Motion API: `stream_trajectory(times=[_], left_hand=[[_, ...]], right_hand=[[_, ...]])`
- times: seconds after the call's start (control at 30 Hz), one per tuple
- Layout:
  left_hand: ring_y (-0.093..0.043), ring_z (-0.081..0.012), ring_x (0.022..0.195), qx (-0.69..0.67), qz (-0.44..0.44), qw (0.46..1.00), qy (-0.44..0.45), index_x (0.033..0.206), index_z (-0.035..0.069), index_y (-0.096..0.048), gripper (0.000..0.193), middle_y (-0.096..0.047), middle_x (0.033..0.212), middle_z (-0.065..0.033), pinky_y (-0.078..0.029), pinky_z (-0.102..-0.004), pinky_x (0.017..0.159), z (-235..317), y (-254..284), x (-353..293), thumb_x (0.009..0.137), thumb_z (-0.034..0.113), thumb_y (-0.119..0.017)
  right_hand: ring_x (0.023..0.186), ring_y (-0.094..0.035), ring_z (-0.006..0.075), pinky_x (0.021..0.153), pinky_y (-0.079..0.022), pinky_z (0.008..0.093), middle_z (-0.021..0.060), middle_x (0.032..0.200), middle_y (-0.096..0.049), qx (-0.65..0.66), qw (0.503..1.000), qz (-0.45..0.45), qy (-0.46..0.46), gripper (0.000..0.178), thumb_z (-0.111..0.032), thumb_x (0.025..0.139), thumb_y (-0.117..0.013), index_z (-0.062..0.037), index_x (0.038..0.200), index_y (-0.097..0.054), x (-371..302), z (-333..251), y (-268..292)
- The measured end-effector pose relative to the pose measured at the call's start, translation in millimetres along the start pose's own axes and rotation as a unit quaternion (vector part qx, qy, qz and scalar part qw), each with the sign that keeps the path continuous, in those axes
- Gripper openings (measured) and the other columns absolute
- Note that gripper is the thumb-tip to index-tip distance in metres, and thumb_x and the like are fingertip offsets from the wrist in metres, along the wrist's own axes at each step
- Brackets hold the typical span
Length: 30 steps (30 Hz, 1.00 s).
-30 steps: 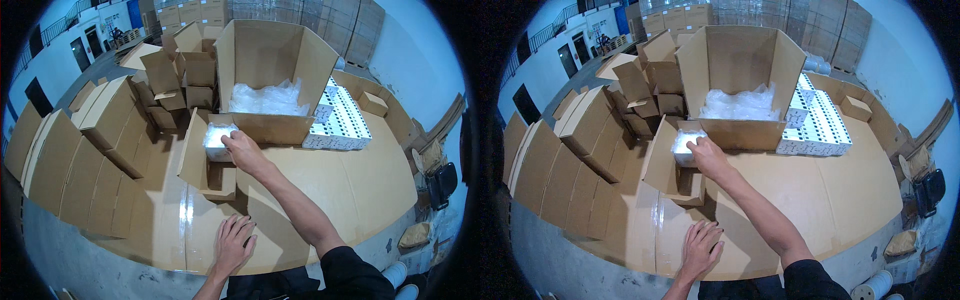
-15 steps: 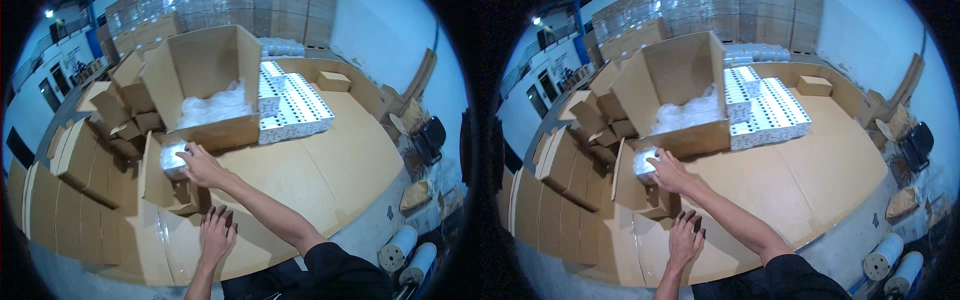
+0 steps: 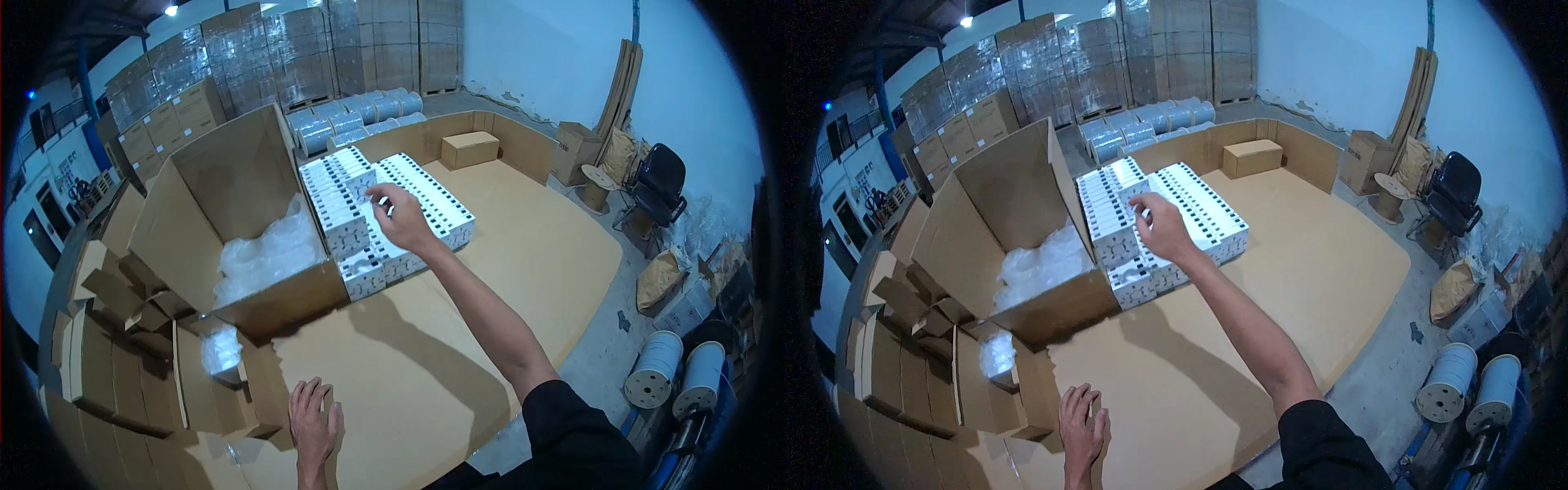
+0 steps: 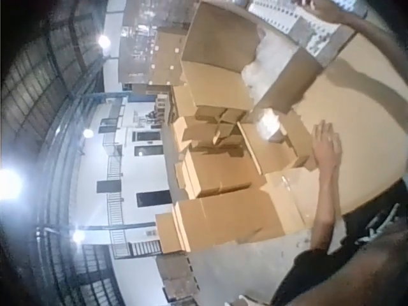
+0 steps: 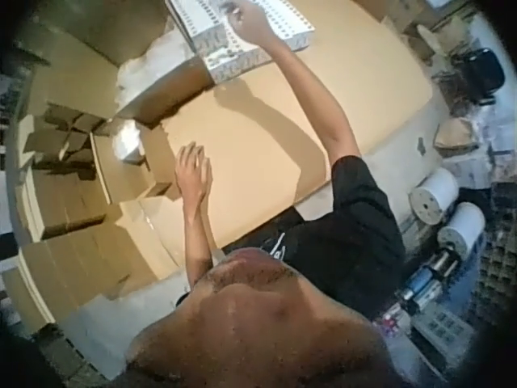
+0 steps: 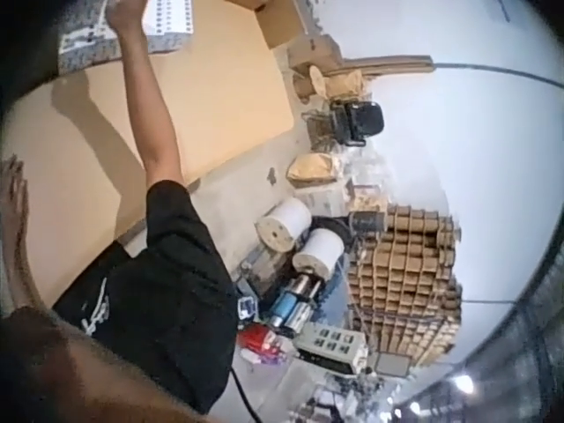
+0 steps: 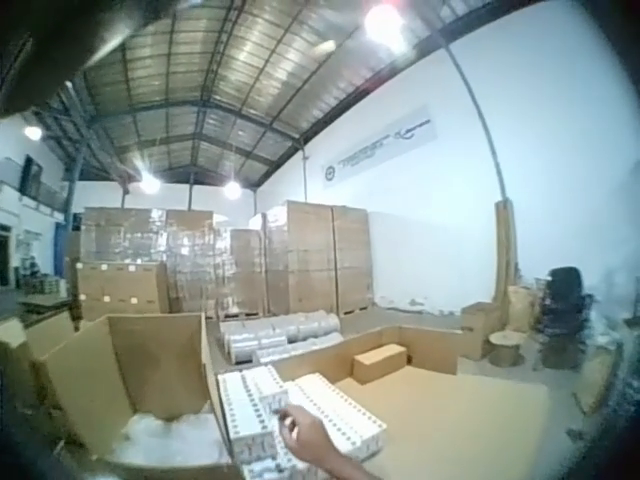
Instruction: Packing small white product boxes into individual plastic bags and then into larger shipping boxes in a warehouse environment.
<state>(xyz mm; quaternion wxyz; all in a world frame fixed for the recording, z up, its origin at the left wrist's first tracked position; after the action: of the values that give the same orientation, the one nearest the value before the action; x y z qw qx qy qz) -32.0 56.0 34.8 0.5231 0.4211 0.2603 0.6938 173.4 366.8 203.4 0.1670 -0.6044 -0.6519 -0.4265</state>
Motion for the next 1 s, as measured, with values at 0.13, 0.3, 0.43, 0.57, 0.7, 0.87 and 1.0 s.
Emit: stream_trajectory(times=[0.13, 0.3, 0.43, 0.57, 0.7, 0.87, 1.0], left_hand=[[-0.047, -0.0388, 0.132, -0.005, 0.008, 1.000, 0.000, 0.119, 0.010, -0.064, 0.038, -0.059, 0.134, -0.0119, -0.035, -0.0497, 0.113, -1, -7, 24, 0.082, 0.012, -0.072], [-0.046, -0.0382, 0.133, -0.009, 0.006, 1.000, 0.018, 0.118, 0.008, -0.065, 0.036, -0.059, 0.134, -0.0124, -0.035, -0.0492, 0.113, 0, -9, 42, 0.082, 0.011, -0.070], [-0.046, -0.0379, 0.133, -0.016, 0.001, 1.000, 0.025, 0.117, 0.009, -0.065, 0.035, -0.059, 0.134, -0.0122, -0.035, -0.0494, 0.113, -3, -11, 47, 0.082, 0.011, -0.070], [-0.046, -0.0380, 0.133, -0.009, -0.001, 1.000, 0.022, 0.117, 0.010, -0.065, 0.035, -0.059, 0.134, -0.0118, -0.035, -0.0497, 0.113, -4, -12, 48, 0.082, 0.010, -0.070], [-0.046, -0.0381, 0.133, -0.011, 0.005, 1.000, 0.016, 0.117, 0.009, -0.065, 0.036, -0.059, 0.133, -0.0121, -0.035, -0.0500, 0.113, -6, -12, 45, 0.082, 0.010, -0.070], [-0.045, -0.0382, 0.134, -0.017, -0.003, 0.999, 0.028, 0.116, 0.009, -0.065, 0.036, -0.058, 0.135, -0.0119, -0.034, -0.0502, 0.114, -3, -14, 47, 0.081, 0.011, -0.072], [-0.045, -0.0376, 0.134, -0.029, -0.008, 0.999, 0.028, 0.118, 0.008, -0.064, 0.035, -0.057, 0.136, -0.0125, -0.034, -0.0486, 0.114, 1, -13, 48, 0.084, 0.008, -0.070]], right_hand=[[0.093, -0.067, 0.0271, 0.082, -0.054, 0.0370, 0.0152, 0.107, -0.065, -0.115, 0.993, -0.010, -0.022, 0.033, -0.001, 0.085, -0.063, -0.0034, 0.118, -0.064, 37, 73, -7], [0.124, -0.052, 0.0388, 0.105, -0.045, 0.0459, 0.0199, 0.134, -0.049, -0.196, 0.974, -0.052, -0.106, 0.050, -0.002, 0.084, -0.066, -0.0121, 0.133, -0.058, 58, 132, -36], [0.129, -0.049, 0.0363, 0.103, -0.048, 0.0470, 0.0157, 0.143, -0.042, -0.258, 0.953, -0.095, -0.127, 0.056, -0.004, 0.084, -0.068, -0.0188, 0.136, -0.054, 67, 150, -50], [0.122, -0.055, 0.0380, 0.099, -0.051, 0.0481, 0.0154, 0.137, -0.047, -0.240, 0.962, -0.076, -0.108, 0.049, -0.004, 0.084, -0.068, -0.0167, 0.130, -0.054, 70, 146, -51], [0.110, -0.061, 0.0392, 0.092, -0.052, 0.0493, 0.0143, 0.120, -0.057, -0.209, 0.966, -0.109, -0.104, 0.040, -0.003, 0.086, -0.067, -0.0152, 0.122, -0.054, 68, 152, -53], [0.109, -0.061, 0.0378, 0.090, -0.051, 0.0491, 0.0122, 0.119, -0.057, -0.231, 0.960, -0.153, -0.027, 0.037, -0.003, 0.087, -0.065, -0.0158, 0.121, -0.057, 60, 149, -49], [0.107, -0.061, 0.0407, 0.089, -0.052, 0.0499, 0.0152, 0.117, -0.059, -0.208, 0.976, -0.065, -0.029, 0.034, -0.005, 0.086, -0.065, -0.0143, 0.118, -0.062, 50, 135, -14]])
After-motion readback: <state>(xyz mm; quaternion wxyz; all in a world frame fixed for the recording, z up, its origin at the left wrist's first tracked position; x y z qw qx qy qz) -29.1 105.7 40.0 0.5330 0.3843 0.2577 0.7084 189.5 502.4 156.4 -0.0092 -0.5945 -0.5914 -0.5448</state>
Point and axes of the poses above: each hand's wrist, its own x-axis towards the middle knuckle, its own y-axis out of the back of the hand, z = x × y, the point moved 10 cm from there along x, towards the middle knuckle
